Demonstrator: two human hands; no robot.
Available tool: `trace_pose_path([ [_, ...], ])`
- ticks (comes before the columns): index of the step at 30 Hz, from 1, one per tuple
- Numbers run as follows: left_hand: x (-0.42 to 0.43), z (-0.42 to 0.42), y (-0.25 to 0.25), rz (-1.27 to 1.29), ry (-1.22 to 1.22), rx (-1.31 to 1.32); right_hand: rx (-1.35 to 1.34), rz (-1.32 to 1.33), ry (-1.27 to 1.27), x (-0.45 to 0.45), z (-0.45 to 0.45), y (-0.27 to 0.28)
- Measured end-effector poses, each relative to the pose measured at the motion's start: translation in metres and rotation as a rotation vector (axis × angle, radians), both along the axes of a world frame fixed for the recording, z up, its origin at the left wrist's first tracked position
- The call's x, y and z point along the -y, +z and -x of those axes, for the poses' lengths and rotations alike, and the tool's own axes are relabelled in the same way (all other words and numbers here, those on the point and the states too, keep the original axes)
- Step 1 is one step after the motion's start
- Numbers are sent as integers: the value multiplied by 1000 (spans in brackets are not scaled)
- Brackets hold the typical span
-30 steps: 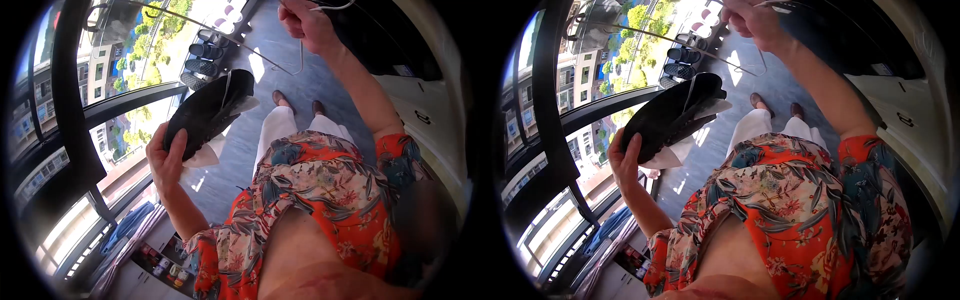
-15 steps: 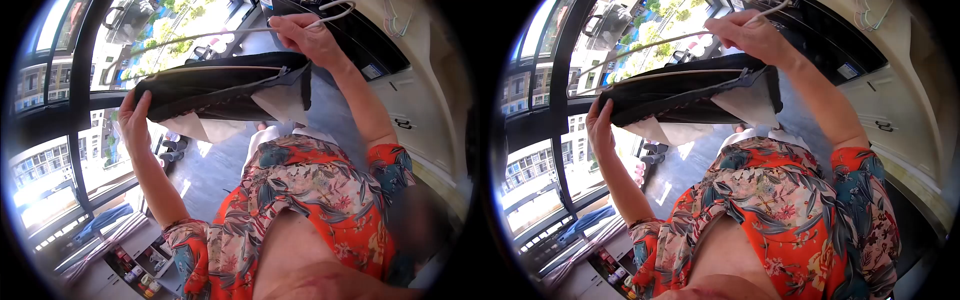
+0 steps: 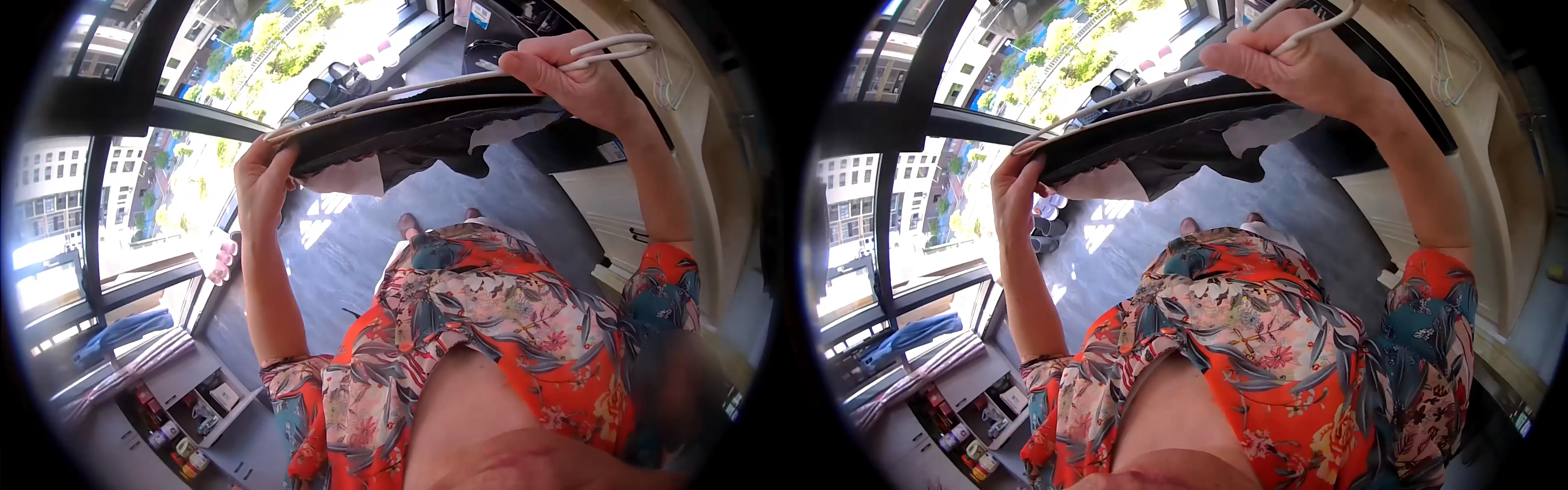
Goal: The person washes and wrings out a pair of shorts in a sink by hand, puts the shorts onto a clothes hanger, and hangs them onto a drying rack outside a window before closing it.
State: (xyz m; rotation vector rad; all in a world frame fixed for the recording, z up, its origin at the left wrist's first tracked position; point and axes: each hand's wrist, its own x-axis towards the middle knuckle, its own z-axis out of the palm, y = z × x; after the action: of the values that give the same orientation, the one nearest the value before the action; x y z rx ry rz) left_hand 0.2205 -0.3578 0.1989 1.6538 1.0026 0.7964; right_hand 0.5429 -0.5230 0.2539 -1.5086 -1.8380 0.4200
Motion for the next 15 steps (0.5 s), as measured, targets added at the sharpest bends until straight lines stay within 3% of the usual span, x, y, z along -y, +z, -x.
trace_pose_path([
  [7, -8, 13, -7, -5, 173, 132, 91, 25, 32, -14, 12, 11],
  [11, -13, 23, -7, -158, 199, 118, 110, 70, 36, -21, 24, 22],
  [15, -20, 34, 7, -91, 242, 121, 87, 85, 26, -18, 31, 36],
])
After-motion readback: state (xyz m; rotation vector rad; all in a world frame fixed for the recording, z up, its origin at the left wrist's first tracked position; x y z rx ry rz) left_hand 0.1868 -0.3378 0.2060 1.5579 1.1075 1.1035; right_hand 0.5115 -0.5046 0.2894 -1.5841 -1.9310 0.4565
